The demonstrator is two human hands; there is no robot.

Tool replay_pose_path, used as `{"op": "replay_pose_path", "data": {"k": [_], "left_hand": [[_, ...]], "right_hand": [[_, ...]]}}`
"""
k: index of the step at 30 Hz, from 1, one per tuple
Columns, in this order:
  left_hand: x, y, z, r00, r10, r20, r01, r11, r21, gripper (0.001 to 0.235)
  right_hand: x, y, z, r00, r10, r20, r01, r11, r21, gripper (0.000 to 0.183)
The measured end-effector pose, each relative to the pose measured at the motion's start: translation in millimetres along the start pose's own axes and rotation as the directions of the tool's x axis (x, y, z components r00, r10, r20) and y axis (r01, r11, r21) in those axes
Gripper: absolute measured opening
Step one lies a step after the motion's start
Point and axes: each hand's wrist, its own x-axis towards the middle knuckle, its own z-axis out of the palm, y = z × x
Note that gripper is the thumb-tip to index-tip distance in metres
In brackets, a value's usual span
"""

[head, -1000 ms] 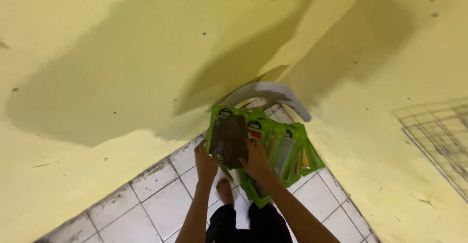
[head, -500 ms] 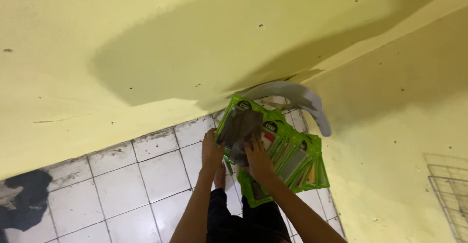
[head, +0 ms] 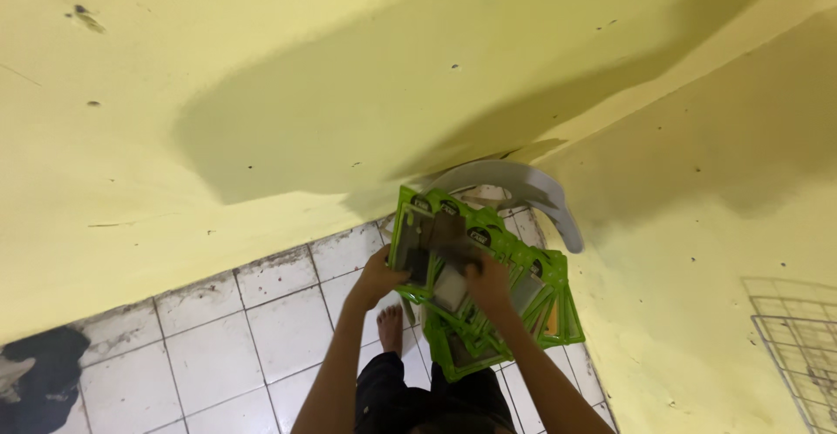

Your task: The person picks up packaged phone cases from a plastic chair, wipes each one with a cloth, and hangs them on a wall-mounted wire grid. The person repeats this process for multiple cases throughout the video.

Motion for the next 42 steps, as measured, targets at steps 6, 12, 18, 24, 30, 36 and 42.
{"op": "replay_pose_path", "data": {"k": [6,12,18,24,30,36,42], "left_hand": [[-20.3,28.0,-3.3,0.962,-0.018,0.274,0.157,0.853,-0.497,0.087],[-99.8,100.3,47.2,0.887,0.313,0.338,-0.053,0.798,-0.6,0.104],[-135.1,146.4,98.8,0.71,0.517,0.478,0.209,0.493,-0.845,0.067],[-146.9,176.5,98.5,0.786,0.445,0.43,0.153,0.534,-0.831,0.071],[-166.1,221.7,64.8,0.737,0.572,0.361,0.18,0.348,-0.92,0.075],[-152.9,247.3,50.5,0.891,0.36,0.275,0.091,0.454,-0.886,0.065],[-149.0,248.3,52.3,0.907,0.316,0.279,0.158,0.357,-0.921,0.057]], "right_hand": [[-24.4,-12.6,-95.0,0.975,0.166,-0.149,0.021,0.595,0.804,0.048],[-122.4,-100.0,-160.9,0.939,-0.229,-0.258,0.331,0.804,0.494,0.055],[-156.7,-185.7,-159.7,0.696,-0.591,-0.409,0.599,0.791,-0.123,0.1],[-162.4,-216.5,-170.6,0.623,-0.681,-0.385,0.657,0.723,-0.214,0.076],[-198.4,-230.8,-173.9,0.647,-0.742,-0.174,0.654,0.658,-0.373,0.07],[-231.2,-213.8,-168.0,0.649,-0.758,-0.064,0.718,0.638,-0.278,0.066],[-209.6,-123.8,-144.6,0.804,-0.558,-0.205,0.594,0.755,0.277,0.06]]}}
